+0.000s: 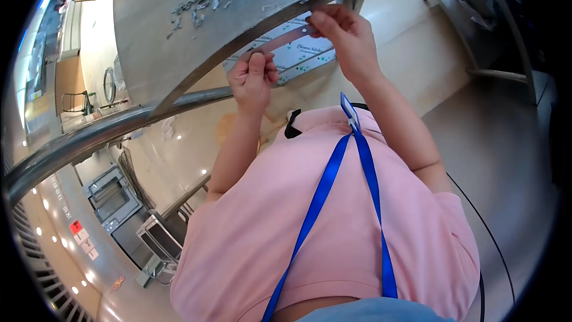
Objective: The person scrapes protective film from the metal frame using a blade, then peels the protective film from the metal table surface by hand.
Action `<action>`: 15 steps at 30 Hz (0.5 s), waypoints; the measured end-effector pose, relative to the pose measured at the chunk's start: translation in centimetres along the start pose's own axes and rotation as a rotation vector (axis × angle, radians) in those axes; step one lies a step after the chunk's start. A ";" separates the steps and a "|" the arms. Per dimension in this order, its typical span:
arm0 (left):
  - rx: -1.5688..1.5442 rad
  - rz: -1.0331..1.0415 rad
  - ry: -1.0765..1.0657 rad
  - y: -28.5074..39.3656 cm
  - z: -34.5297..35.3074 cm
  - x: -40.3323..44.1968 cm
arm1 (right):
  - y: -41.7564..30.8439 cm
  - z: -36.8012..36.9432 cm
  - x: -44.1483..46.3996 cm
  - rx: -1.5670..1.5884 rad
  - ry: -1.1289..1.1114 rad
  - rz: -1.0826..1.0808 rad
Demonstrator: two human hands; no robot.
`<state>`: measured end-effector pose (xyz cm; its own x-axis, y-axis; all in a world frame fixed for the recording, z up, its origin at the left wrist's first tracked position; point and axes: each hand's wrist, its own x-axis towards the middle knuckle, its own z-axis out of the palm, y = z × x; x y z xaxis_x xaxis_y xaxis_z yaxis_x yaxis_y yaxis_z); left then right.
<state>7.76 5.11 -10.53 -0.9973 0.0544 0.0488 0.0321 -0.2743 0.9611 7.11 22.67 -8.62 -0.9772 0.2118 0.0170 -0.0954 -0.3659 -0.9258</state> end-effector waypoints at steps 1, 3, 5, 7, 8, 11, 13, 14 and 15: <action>-0.004 0.015 0.010 0.2 -0.3 -0.3 | -0.5 0.5 0.1 -0.023 0.049 -0.023; 0.018 0.067 0.029 0.6 -1.2 -0.7 | -2.1 1.6 0.2 -0.090 0.093 0.081; 0.032 0.136 0.048 0.9 -2.0 -1.1 | -3.2 2.5 0.5 -0.143 0.145 0.171; 0.043 0.222 0.065 1.2 -2.9 -1.5 | -3.5 3.2 1.2 -0.178 0.206 0.246; 0.048 0.242 0.066 1.4 -3.3 -1.8 | -3.3 3.4 1.4 -0.143 0.234 0.224; 0.056 0.275 0.079 2.1 -4.8 -3.1 | -3.3 3.7 1.2 -0.098 0.259 0.195; 0.044 0.278 0.093 2.0 -6.2 -3.6 | -4.8 3.5 1.2 -0.149 0.196 0.205; 0.037 0.263 0.091 1.8 -7.2 -3.6 | -5.9 3.5 1.5 -0.284 0.063 0.083; 0.033 0.246 0.094 1.6 -7.9 -3.9 | -8.0 4.2 2.0 -0.664 0.032 -0.096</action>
<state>11.15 -3.16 -11.30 -0.9609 -0.0998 0.2583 0.2751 -0.2369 0.9318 5.11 22.16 0.39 -0.9631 0.2460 0.1094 -0.0349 0.2887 -0.9568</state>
